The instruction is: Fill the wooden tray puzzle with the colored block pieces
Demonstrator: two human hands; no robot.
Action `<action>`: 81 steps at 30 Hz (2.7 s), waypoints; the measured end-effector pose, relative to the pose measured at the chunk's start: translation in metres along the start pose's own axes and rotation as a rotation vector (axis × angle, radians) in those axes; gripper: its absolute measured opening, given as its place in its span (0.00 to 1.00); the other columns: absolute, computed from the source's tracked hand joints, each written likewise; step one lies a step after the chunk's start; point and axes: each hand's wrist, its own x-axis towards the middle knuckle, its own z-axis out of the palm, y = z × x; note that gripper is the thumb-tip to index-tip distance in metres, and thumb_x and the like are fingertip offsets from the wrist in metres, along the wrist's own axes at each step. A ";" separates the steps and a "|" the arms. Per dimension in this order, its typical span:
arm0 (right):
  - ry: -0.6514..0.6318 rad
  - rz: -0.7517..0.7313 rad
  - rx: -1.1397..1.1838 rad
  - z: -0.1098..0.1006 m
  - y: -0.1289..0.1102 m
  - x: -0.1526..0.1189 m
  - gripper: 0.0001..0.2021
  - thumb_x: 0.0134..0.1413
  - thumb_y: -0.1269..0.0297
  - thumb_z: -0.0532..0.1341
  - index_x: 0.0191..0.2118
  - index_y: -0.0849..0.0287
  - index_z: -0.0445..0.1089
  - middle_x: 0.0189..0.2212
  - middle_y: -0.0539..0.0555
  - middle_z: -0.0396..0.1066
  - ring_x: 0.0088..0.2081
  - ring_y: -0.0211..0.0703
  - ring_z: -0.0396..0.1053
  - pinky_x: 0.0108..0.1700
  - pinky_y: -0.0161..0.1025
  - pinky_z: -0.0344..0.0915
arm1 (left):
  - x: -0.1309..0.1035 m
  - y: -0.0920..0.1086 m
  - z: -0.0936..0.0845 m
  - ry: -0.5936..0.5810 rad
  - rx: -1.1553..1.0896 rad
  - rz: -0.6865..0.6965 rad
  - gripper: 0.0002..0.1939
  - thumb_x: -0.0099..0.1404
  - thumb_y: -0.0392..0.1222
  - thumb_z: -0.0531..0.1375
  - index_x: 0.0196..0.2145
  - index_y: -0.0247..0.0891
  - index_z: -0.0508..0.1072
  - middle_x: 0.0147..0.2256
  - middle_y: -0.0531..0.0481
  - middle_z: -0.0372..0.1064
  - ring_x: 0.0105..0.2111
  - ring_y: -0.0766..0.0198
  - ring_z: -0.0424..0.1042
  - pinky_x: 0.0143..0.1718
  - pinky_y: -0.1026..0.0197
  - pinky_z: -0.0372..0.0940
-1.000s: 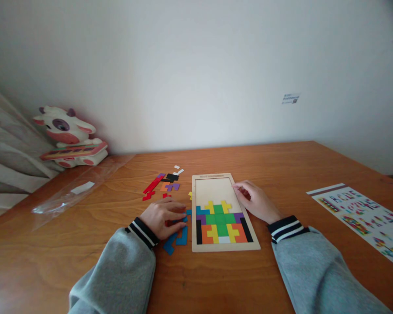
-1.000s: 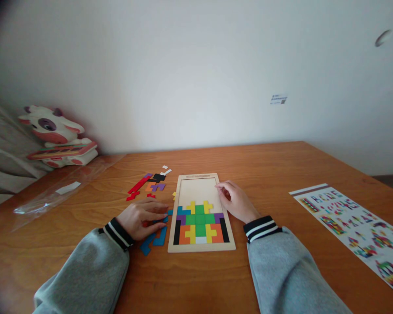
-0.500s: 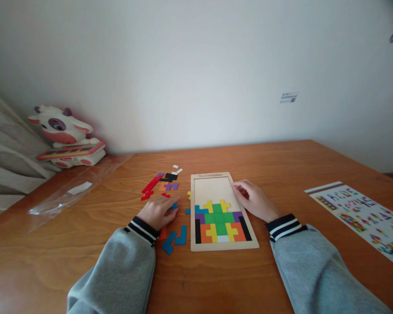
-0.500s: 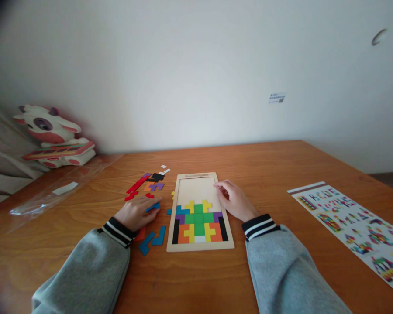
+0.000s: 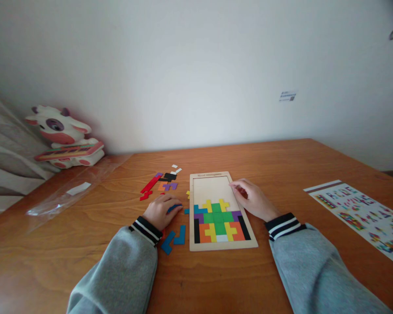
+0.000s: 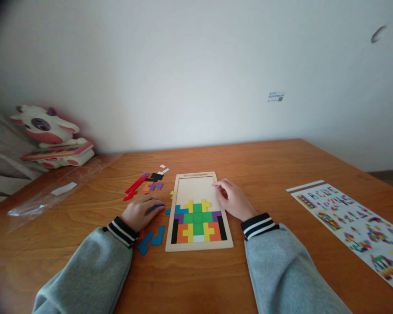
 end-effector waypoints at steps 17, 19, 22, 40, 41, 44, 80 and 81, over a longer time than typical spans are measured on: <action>-0.094 -0.245 -0.094 -0.002 -0.073 -0.001 0.13 0.62 0.70 0.55 0.50 0.52 0.67 0.41 0.56 0.73 0.43 0.49 0.71 0.47 0.49 0.70 | 0.012 0.052 -0.001 0.236 -0.326 -0.093 0.07 0.67 0.36 0.58 0.39 0.39 0.76 0.38 0.47 0.77 0.39 0.63 0.77 0.43 0.62 0.72; -0.118 -0.310 -0.102 0.004 -0.087 -0.005 0.13 0.63 0.67 0.57 0.52 0.51 0.66 0.42 0.56 0.74 0.44 0.49 0.71 0.48 0.50 0.69 | 0.014 0.069 0.000 0.220 -0.539 -0.114 0.04 0.66 0.37 0.60 0.36 0.38 0.76 0.36 0.46 0.77 0.38 0.63 0.77 0.42 0.62 0.73; -0.132 -0.365 -0.066 0.014 -0.096 -0.009 0.13 0.63 0.62 0.60 0.52 0.53 0.66 0.41 0.57 0.74 0.43 0.49 0.72 0.46 0.49 0.70 | 0.014 0.087 0.005 0.164 -0.847 -0.178 0.06 0.64 0.41 0.63 0.33 0.36 0.76 0.36 0.44 0.77 0.36 0.62 0.77 0.39 0.61 0.75; -0.159 0.509 0.454 -0.019 -0.012 -0.008 0.18 0.54 0.56 0.63 0.48 0.60 0.69 0.32 0.54 0.75 0.29 0.42 0.74 0.31 0.39 0.73 | 0.012 0.073 0.019 0.204 -0.504 -0.393 0.08 0.65 0.42 0.59 0.39 0.39 0.74 0.34 0.47 0.74 0.35 0.60 0.73 0.37 0.58 0.68; -0.187 0.533 0.460 -0.022 -0.007 -0.009 0.17 0.53 0.55 0.65 0.45 0.60 0.70 0.30 0.54 0.75 0.28 0.41 0.73 0.30 0.38 0.71 | 0.013 0.072 0.019 0.198 -0.428 -0.344 0.07 0.64 0.40 0.59 0.39 0.39 0.75 0.36 0.47 0.74 0.37 0.59 0.73 0.41 0.56 0.68; -0.245 0.542 0.467 -0.025 -0.001 -0.011 0.17 0.48 0.54 0.67 0.39 0.61 0.72 0.27 0.53 0.75 0.27 0.41 0.72 0.29 0.37 0.67 | 0.013 0.071 0.019 0.164 -0.332 -0.247 0.07 0.63 0.35 0.57 0.38 0.40 0.74 0.40 0.46 0.73 0.43 0.57 0.71 0.48 0.51 0.65; -0.234 0.297 0.058 -0.012 -0.015 -0.012 0.17 0.62 0.50 0.55 0.41 0.56 0.74 0.39 0.57 0.74 0.39 0.48 0.70 0.43 0.45 0.67 | 0.005 0.009 -0.021 0.055 -0.445 -0.178 0.10 0.60 0.48 0.64 0.33 0.38 0.75 0.31 0.47 0.76 0.31 0.63 0.73 0.33 0.61 0.70; -0.228 0.300 0.059 -0.012 -0.015 -0.012 0.17 0.62 0.50 0.55 0.42 0.57 0.74 0.39 0.57 0.74 0.39 0.48 0.70 0.43 0.45 0.67 | 0.004 0.004 -0.021 0.049 -0.362 -0.148 0.09 0.61 0.48 0.64 0.33 0.39 0.76 0.33 0.47 0.76 0.33 0.62 0.74 0.36 0.60 0.70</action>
